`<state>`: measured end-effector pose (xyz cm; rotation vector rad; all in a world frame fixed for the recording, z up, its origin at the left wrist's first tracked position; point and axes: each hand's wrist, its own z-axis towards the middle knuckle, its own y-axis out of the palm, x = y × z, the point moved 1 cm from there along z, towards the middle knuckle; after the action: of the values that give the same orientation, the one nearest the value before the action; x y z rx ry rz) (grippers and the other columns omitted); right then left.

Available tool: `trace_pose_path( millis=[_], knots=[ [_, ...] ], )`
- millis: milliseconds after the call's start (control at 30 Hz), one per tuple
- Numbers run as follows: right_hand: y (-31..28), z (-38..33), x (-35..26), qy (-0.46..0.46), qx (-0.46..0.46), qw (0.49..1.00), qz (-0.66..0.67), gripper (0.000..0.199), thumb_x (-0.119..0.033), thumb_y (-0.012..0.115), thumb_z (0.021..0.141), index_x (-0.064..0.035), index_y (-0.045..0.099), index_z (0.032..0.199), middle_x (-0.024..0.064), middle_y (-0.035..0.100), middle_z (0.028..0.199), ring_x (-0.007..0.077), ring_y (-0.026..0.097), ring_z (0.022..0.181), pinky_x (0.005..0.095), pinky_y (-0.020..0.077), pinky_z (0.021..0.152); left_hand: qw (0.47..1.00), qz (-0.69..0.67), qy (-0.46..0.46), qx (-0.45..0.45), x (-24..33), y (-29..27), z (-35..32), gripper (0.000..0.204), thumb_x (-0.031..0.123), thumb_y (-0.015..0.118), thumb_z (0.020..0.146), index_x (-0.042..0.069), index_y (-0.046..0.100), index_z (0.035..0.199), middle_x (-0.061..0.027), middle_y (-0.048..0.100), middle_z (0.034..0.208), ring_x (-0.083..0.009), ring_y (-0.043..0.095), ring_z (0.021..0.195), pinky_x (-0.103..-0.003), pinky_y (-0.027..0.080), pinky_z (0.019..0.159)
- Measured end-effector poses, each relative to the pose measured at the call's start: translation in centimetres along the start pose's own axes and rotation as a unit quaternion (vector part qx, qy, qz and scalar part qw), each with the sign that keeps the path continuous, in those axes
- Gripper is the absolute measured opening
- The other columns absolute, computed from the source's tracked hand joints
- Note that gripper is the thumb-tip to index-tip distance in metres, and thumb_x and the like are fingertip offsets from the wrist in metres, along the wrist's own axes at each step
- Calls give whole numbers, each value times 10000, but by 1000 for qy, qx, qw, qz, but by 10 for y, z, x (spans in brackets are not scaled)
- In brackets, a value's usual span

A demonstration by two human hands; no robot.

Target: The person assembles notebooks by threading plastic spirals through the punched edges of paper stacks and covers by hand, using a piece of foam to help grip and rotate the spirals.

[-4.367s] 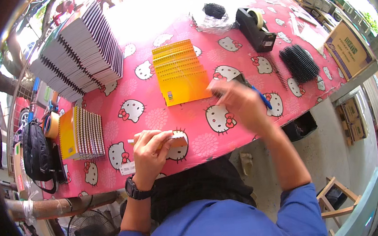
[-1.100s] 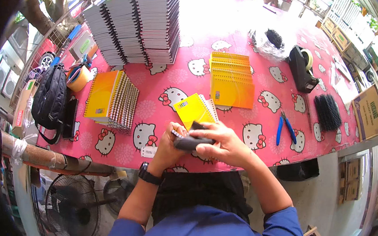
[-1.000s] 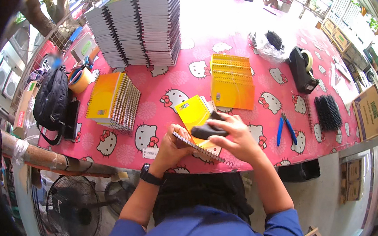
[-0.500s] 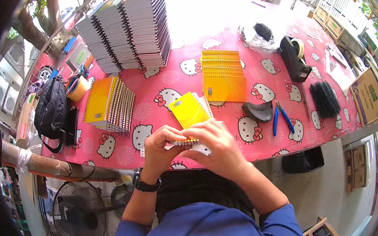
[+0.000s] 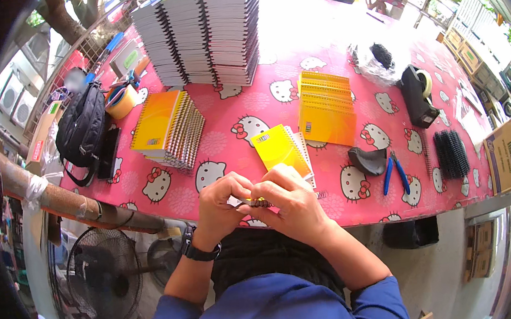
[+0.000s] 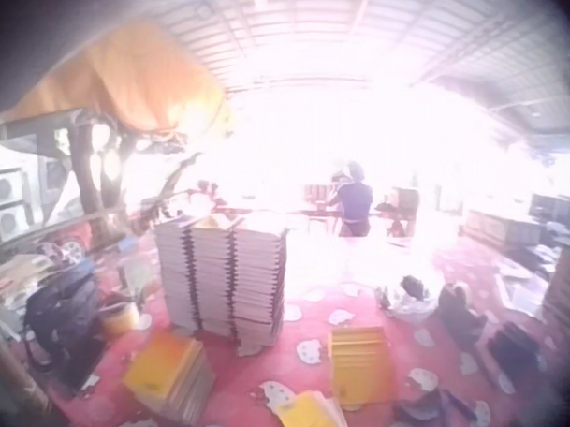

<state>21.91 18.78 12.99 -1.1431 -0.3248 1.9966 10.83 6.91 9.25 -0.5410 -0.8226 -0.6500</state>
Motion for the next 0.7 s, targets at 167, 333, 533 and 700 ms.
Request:
trace_pose_path(
  millis=[167,333,533,700],
  knots=[
    [7,13,-4,-45,-32,998,3,262,-113,761,712,-33,624,922,75,588,809,238,581,737,336,474,641,993,-64,-92,34,-2,-13,-8,218,13,766,701,28,565,783,-75,649,797,-100,630,723,-249,517,617],
    [17,24,-3,-29,-26,999,10,232,-70,738,730,-17,620,923,97,596,812,240,589,727,322,484,637,986,15,-168,13,6,-32,-6,332,112,833,674,45,582,880,-61,643,818,-87,602,757,-228,495,656],
    [34,57,17,150,111,925,332,91,-99,578,914,-12,595,936,1,563,839,63,505,759,231,431,692,973,-93,-206,40,-9,-51,-27,296,181,692,847,27,603,1084,-37,650,836,-82,582,740,-242,487,684],
    [64,131,24,134,105,945,279,112,-131,571,922,-26,596,955,-12,552,796,50,486,739,213,411,664,941,-74,-126,304,2,-106,9,234,137,649,877,5,617,1068,-2,609,807,-47,522,713,-202,442,686]
  ],
)
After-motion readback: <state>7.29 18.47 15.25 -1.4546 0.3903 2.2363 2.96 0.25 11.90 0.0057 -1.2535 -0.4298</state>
